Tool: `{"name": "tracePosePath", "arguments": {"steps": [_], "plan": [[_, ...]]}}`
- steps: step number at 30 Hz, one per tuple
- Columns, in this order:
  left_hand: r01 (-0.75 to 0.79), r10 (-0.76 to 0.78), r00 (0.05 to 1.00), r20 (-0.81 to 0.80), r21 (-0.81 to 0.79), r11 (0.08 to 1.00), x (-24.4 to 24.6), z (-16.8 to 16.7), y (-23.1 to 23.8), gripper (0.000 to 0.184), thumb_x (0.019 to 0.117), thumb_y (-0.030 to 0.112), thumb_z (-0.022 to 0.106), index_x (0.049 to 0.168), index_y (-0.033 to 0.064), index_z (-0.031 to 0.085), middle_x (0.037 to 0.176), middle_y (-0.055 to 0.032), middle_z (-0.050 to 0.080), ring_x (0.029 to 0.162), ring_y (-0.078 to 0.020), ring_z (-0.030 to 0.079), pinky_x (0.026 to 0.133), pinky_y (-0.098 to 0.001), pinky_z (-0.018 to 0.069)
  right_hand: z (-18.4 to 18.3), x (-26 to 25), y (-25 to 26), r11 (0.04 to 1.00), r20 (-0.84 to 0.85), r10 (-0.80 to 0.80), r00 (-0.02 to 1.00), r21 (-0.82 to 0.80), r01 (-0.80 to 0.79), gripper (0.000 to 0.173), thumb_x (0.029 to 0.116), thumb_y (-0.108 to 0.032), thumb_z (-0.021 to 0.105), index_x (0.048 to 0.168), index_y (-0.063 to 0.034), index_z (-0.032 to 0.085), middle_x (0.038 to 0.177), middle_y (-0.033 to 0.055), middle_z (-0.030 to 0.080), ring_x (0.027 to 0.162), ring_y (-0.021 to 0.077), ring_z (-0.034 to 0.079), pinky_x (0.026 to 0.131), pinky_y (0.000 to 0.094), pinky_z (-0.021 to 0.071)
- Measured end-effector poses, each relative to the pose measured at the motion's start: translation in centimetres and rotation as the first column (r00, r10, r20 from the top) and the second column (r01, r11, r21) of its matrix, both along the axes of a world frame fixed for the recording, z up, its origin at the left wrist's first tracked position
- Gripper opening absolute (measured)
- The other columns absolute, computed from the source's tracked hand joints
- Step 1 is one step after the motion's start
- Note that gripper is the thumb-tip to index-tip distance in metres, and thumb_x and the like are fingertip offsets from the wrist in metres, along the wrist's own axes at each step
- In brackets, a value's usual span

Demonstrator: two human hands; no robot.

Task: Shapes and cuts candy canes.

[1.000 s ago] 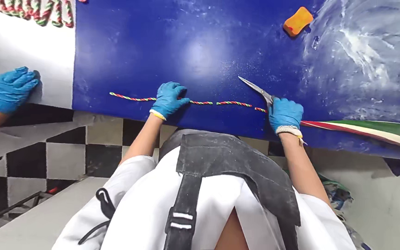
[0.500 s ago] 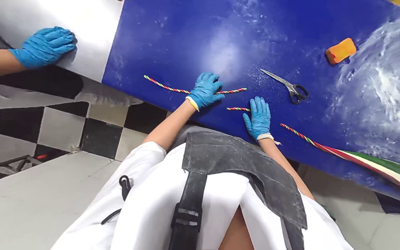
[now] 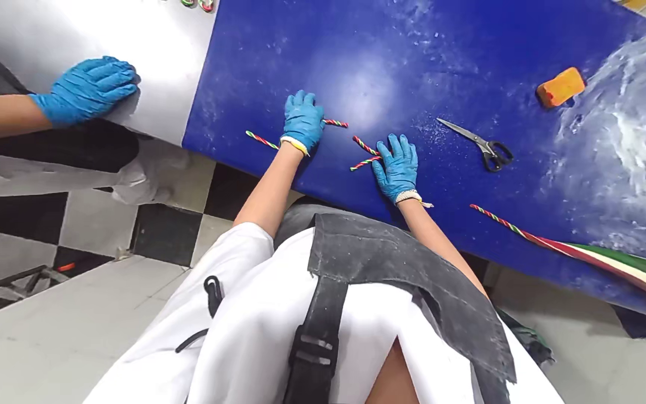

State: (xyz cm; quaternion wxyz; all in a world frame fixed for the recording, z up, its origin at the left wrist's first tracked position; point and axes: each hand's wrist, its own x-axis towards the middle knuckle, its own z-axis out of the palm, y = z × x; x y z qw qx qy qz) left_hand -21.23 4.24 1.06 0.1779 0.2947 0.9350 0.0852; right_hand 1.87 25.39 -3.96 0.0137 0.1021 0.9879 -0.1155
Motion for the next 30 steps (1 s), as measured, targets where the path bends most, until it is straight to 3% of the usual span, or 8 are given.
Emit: {"name": "tracePosePath", "arguments": {"steps": [4,7,10,14,16,19,23,30], "plan": [[-0.027,0.027,1.0,-0.006,0.075,0.997,-1.3,-0.8,1.3,0.03,0.0966,0.03,0.062,0.117,0.0105,0.073,0.148,-0.0184,0.055,0.145,-0.0411,0.041,0.119,-0.0628,0.0302,0.0,-1.2,-1.8,1.0,0.005,-0.004,1.0,0.014,0.004,0.055,0.104,-0.054,0.035,0.151,-0.0307,0.052,0.168,0.0069,0.034,0.158,0.0326,0.02,0.126,0.0597,0.014],[0.162,-0.171,0.984,0.048,0.152,0.975,0.8,-0.8,3.7,0.029,0.098,0.031,0.061,0.116,0.013,0.074,0.146,-0.0156,0.058,0.143,-0.0381,0.045,0.118,-0.0611,0.0341,0.1,-2.7,-2.9,0.997,-0.042,-0.076,0.996,0.02,0.077,0.077,0.0971,-0.068,0.043,0.159,-0.0219,0.041,0.17,0.0103,0.029,0.159,0.032,0.018,0.127,0.0589,0.0126],[0.159,-0.18,0.978,0.105,0.183,0.97,2.2,0.2,2.2,0.045,0.1016,0.044,0.053,0.132,0.0142,0.067,0.147,-0.0154,0.056,0.142,-0.0367,0.046,0.117,-0.0596,0.0346,0.2,-3.2,-3.1,0.987,-0.066,-0.159,0.985,0.012,0.16,0.094,0.0885,-0.078,0.051,0.16,-0.0172,0.038,0.169,0.0103,0.029,0.159,0.0306,0.018,0.128,0.057,0.0117],[0.072,-0.071,0.994,0.086,-0.015,0.997,1.4,2.4,-8.1,0.082,0.0729,0.073,0.075,0.133,0.0177,0.066,0.152,-0.0173,0.051,0.146,-0.0415,0.039,0.119,-0.065,0.0286,0.2,-2.7,-3.1,0.985,-0.134,-0.171,0.976,-0.019,0.17,0.092,0.0871,-0.077,0.054,0.157,-0.0186,0.042,0.168,0.0092,0.033,0.159,0.0298,0.021,0.128,0.0565,0.012],[0.073,-0.065,0.993,0.104,-0.08,0.994,0.5,1.9,-13.0,0.064,0.0732,0.053,0.085,0.126,0.0205,0.071,0.152,-0.0182,0.051,0.147,-0.0431,0.038,0.12,-0.0659,0.0262,0.1,-2.6,-3.1,0.98,-0.168,-0.2,0.965,-0.032,0.197,0.092,0.0883,-0.077,0.052,0.157,-0.0176,0.042,0.168,0.0093,0.033,0.158,0.0298,0.022,0.128,0.0564,0.0133],[0.074,-0.074,0.997,0.002,0.035,0.997,-1.6,-0.2,-15.3,0.025,0.0936,0.028,0.071,0.114,0.0148,0.075,0.144,-0.0162,0.058,0.143,-0.0384,0.045,0.121,-0.0613,0.028,-0.1,-2.6,-2.8,0.957,-0.204,-0.289,0.935,-0.078,0.278,0.092,0.0893,-0.075,0.053,0.158,-0.0154,0.04,0.167,0.0103,0.034,0.158,0.0302,0.023,0.128,0.0557,0.0145],[0.023,-0.015,0.998,-0.054,0.151,0.988,-4.8,-1.7,-7.6,0.029,0.1007,0.031,0.058,0.117,0.0117,0.073,0.14,-0.0152,0.061,0.14,-0.0352,0.049,0.119,-0.058,0.0335,0.1,-2.8,-2.7,0.939,-0.183,-0.343,0.921,-0.102,0.329,0.091,0.0902,-0.074,0.052,0.158,-0.0154,0.041,0.167,0.0098,0.035,0.157,0.0295,0.024,0.128,0.0551,0.0146],[0.314,-0.321,0.945,0.066,0.1,0.944,-0.3,-0.1,6.0,0.022,0.0963,0.023,0.062,0.111,0.0136,0.076,0.135,-0.0154,0.064,0.13,-0.0375,0.056,0.111,-0.0597,0.0429,-0.1,-1.5,-2.6,0.886,-0.267,-0.463,0.845,-0.157,0.436,0.085,0.0914,-0.068,0.056,0.156,-0.0147,0.044,0.165,0.0105,0.038,0.156,0.0291,0.027,0.128,0.0541,0.0176]]}}
